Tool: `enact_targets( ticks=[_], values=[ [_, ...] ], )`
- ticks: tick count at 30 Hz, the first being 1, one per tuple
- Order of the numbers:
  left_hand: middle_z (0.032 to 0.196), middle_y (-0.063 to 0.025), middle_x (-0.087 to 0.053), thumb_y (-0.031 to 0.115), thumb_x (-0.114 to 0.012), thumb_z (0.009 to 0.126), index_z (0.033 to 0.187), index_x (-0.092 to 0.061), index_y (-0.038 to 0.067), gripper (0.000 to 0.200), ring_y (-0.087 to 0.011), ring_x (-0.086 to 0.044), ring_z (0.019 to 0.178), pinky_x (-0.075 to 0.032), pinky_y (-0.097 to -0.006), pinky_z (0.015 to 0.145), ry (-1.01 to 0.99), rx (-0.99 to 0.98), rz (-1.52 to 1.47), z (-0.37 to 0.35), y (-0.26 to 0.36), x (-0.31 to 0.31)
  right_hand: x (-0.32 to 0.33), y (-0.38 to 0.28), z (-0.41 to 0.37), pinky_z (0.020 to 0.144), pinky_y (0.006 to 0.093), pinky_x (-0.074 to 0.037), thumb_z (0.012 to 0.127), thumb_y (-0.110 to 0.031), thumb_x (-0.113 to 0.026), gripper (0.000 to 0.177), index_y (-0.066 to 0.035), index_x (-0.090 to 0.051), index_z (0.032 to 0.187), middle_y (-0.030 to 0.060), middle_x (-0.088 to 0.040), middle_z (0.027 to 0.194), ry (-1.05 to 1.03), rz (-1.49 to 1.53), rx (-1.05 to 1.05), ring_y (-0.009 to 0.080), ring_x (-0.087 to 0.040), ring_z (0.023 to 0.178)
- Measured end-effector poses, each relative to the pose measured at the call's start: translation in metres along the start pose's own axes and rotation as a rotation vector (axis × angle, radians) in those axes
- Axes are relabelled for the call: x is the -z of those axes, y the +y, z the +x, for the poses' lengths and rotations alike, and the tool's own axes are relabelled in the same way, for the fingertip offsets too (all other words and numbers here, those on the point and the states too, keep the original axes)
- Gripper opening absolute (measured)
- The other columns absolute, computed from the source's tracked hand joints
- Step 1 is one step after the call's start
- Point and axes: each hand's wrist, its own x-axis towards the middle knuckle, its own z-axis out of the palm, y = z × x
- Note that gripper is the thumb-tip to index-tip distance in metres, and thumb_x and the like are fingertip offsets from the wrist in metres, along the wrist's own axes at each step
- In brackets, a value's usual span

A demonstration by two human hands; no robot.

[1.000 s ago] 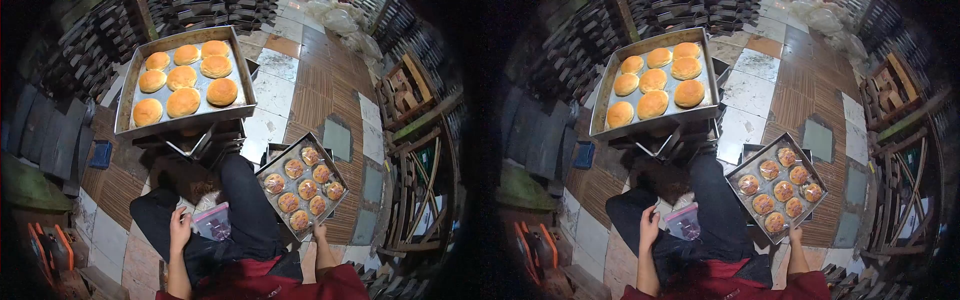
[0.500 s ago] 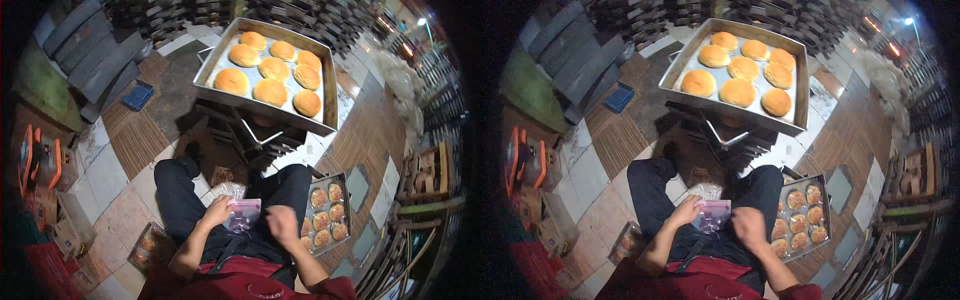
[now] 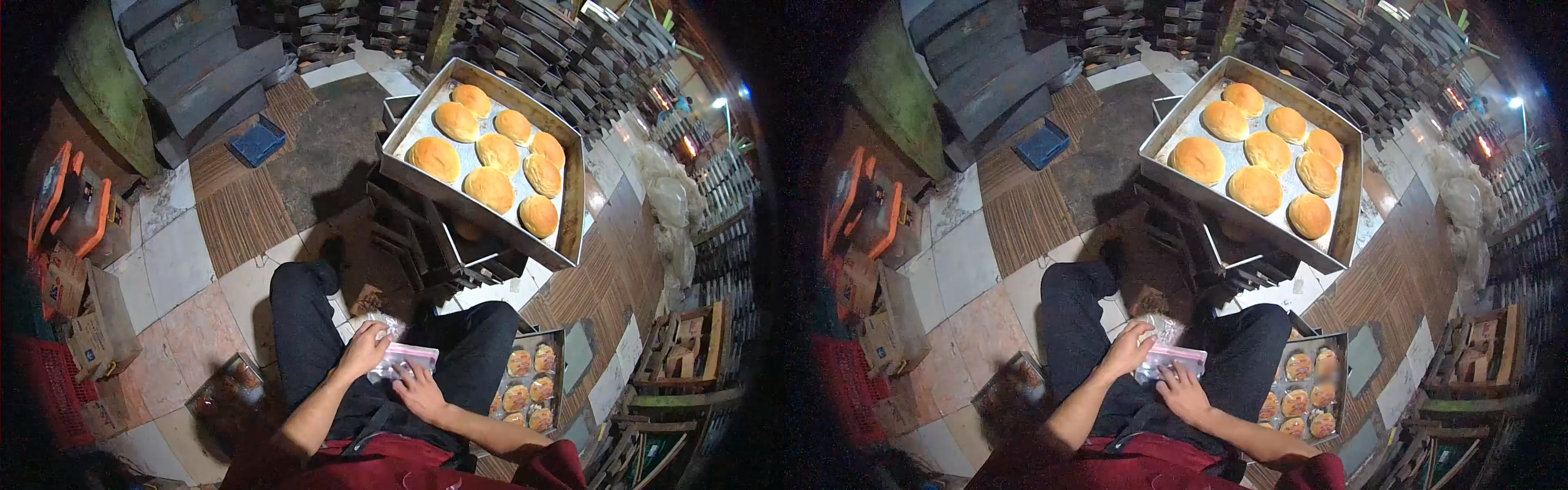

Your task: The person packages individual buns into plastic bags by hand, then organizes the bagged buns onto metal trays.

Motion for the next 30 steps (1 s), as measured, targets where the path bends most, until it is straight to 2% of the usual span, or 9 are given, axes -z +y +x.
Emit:
enact_targets(
  ticks=[3,7,13,15,17,19,22,26,30],
  values=[
    [0.094,-0.0140,-0.059,0.014,-0.056,0.084,0.100,-0.057,-0.002,0.023,-0.0230,-0.059,0.087,-0.045,-0.0317,0.077,0.117,0.021,-0.120,0.004,0.007,0.002,0.007,0.005,0.005,0.080,0.0406,-0.042,0.078,-0.015,-0.050,0.009,-0.007,-0.052,0.080,0.0120,-0.056,0.101,-0.219,0.130,-0.412,0.0271,-0.055,0.096],
    [0.075,-0.0045,-0.060,0.019,-0.055,0.087,0.095,-0.059,0.000,0.021,-0.0114,-0.055,0.069,-0.045,-0.0250,0.065,0.169,0.160,-0.394,0.010,0.016,0.004,0.001,0.025,0.008,0.075,0.0404,-0.042,0.077,-0.012,-0.050,0.011,-0.009,-0.055,0.086,0.0107,-0.058,0.096,-0.295,0.222,-0.282,0.0266,-0.056,0.090],
    [0.076,-0.0020,-0.059,0.021,-0.052,0.090,0.094,-0.060,0.000,0.023,-0.0087,-0.053,0.068,-0.044,-0.0232,0.063,0.163,0.221,-0.533,0.013,0.008,0.000,-0.007,0.010,0.006,0.082,0.0399,-0.040,0.075,-0.012,-0.050,0.021,-0.009,-0.061,0.093,0.0060,-0.060,0.092,0.084,0.107,-0.107,0.0266,-0.052,0.091],
    [0.076,-0.0016,-0.059,0.022,-0.050,0.091,0.093,-0.059,0.000,0.024,-0.0085,-0.053,0.067,-0.044,-0.0233,0.063,0.129,0.201,-0.534,0.014,0.009,0.002,-0.014,-0.001,-0.012,0.075,0.0381,-0.048,0.078,-0.008,-0.052,0.018,-0.006,-0.062,0.093,0.0080,-0.061,0.099,-0.247,0.458,0.133,0.0291,-0.058,0.085],
    [0.084,-0.0028,-0.062,0.023,-0.047,0.092,0.097,-0.058,0.001,0.025,-0.0101,-0.053,0.071,-0.044,-0.0246,0.068,0.061,0.234,-0.510,0.016,0.014,0.008,0.046,0.021,0.013,0.070,0.0381,-0.050,0.084,-0.006,-0.048,0.015,-0.003,-0.060,0.092,0.0121,-0.062,0.086,-0.194,0.499,-0.206,0.0272,-0.061,0.077],
    [0.085,-0.0027,-0.060,0.021,-0.049,0.091,0.098,-0.058,0.001,0.023,-0.0080,-0.053,0.077,-0.043,-0.0230,0.070,-0.047,0.221,-0.578,0.014,0.017,0.003,0.073,0.062,0.029,0.073,0.0343,-0.049,0.081,-0.001,-0.049,0.016,0.000,-0.059,0.093,0.0153,-0.062,0.089,0.450,0.636,-0.544,0.0272,-0.061,0.081],
    [0.102,-0.0070,-0.058,0.040,-0.039,0.093,0.113,-0.052,0.004,0.044,-0.0172,-0.056,0.088,-0.044,-0.0309,0.080,-0.316,0.367,-0.964,0.013,0.021,0.011,0.154,0.063,0.051,0.075,0.0309,-0.047,0.077,0.002,-0.050,0.015,0.000,-0.059,0.090,0.0149,-0.062,0.090,0.598,0.850,-0.707,0.0266,-0.061,0.083],
    [0.133,-0.0188,-0.039,0.075,-0.019,0.076,0.132,-0.034,0.003,0.092,-0.0412,-0.045,0.115,-0.038,-0.0494,0.095,-0.718,0.463,-1.721,0.014,0.046,0.052,0.168,0.052,0.047,0.098,0.0489,-0.029,0.066,-0.005,-0.061,0.010,-0.011,-0.058,0.074,0.0061,-0.060,0.101,0.262,0.592,0.120,0.0289,-0.049,0.110],
    [0.129,-0.0239,-0.041,0.035,-0.048,0.090,0.133,-0.030,-0.001,0.058,-0.0304,-0.053,0.109,-0.046,-0.0405,0.089,-0.680,0.229,-1.642,0.008,0.058,0.078,0.164,0.057,0.042,0.101,0.0576,-0.020,0.063,-0.012,-0.064,0.009,-0.016,-0.060,0.069,0.0087,-0.050,0.119,0.173,0.476,0.139,0.0369,-0.035,0.122]
  ],
)
